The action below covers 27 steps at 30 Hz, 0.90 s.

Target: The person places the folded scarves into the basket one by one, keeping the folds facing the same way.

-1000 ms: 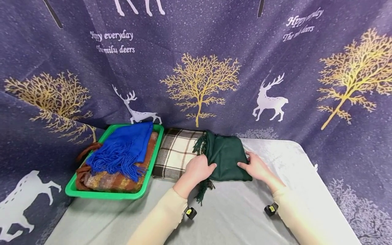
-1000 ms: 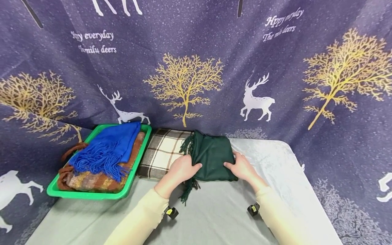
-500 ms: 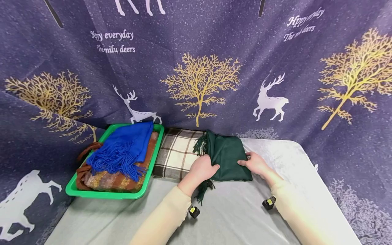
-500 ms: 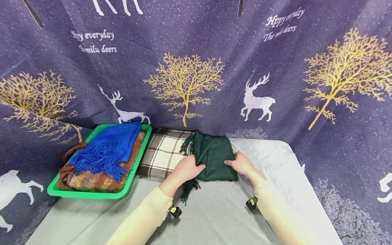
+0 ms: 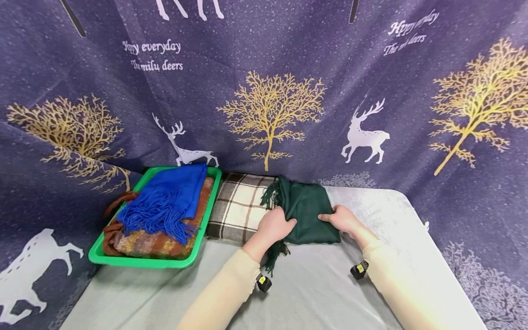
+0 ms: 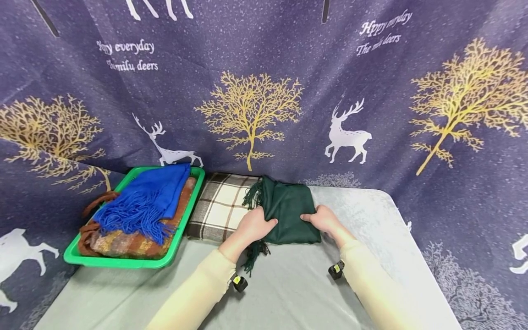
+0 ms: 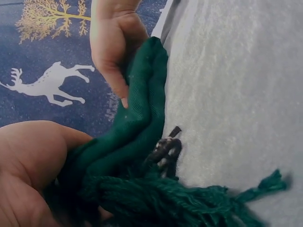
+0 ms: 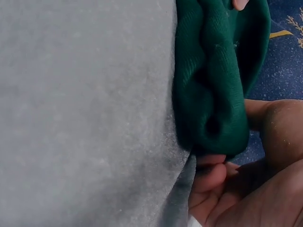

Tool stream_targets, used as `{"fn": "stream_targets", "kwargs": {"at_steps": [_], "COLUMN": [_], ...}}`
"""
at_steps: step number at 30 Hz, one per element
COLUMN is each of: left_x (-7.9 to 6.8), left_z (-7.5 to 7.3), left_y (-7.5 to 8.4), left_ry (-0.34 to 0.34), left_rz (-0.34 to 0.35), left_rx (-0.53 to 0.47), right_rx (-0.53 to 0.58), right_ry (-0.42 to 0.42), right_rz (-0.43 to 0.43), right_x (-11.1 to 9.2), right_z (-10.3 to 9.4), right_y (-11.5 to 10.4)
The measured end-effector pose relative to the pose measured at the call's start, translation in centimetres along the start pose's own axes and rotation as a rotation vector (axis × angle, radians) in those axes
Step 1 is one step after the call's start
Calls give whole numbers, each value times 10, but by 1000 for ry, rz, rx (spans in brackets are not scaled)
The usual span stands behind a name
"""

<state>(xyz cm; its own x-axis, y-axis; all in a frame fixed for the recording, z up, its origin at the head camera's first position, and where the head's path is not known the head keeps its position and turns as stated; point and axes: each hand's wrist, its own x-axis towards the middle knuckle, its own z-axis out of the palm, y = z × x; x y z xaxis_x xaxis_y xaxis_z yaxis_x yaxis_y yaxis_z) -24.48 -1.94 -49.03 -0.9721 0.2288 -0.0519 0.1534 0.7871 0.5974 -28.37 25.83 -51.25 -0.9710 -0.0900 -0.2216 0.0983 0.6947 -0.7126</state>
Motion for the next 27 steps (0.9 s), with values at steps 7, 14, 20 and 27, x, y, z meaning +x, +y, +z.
{"fn": "stream_targets", "kwargs": {"at_steps": [7, 14, 20, 27], "left_x": [5, 7, 7, 6], "left_z": [5, 8, 7, 2], "left_y": [-4, -7, -9, -10], "left_ry": [-1, 6, 22, 41], "left_rz": [-26, -40, -44, -43], "left_rx": [-29, -75, -181, -326], "right_rx": [7, 58, 182, 322], "right_ry": [7, 24, 22, 6], "right_rz": [19, 5, 7, 28], "right_x": [-11, -10, -12, -16], "right_z": [2, 4, 5, 4], "right_y": [-15, -13, -13, -16]}}
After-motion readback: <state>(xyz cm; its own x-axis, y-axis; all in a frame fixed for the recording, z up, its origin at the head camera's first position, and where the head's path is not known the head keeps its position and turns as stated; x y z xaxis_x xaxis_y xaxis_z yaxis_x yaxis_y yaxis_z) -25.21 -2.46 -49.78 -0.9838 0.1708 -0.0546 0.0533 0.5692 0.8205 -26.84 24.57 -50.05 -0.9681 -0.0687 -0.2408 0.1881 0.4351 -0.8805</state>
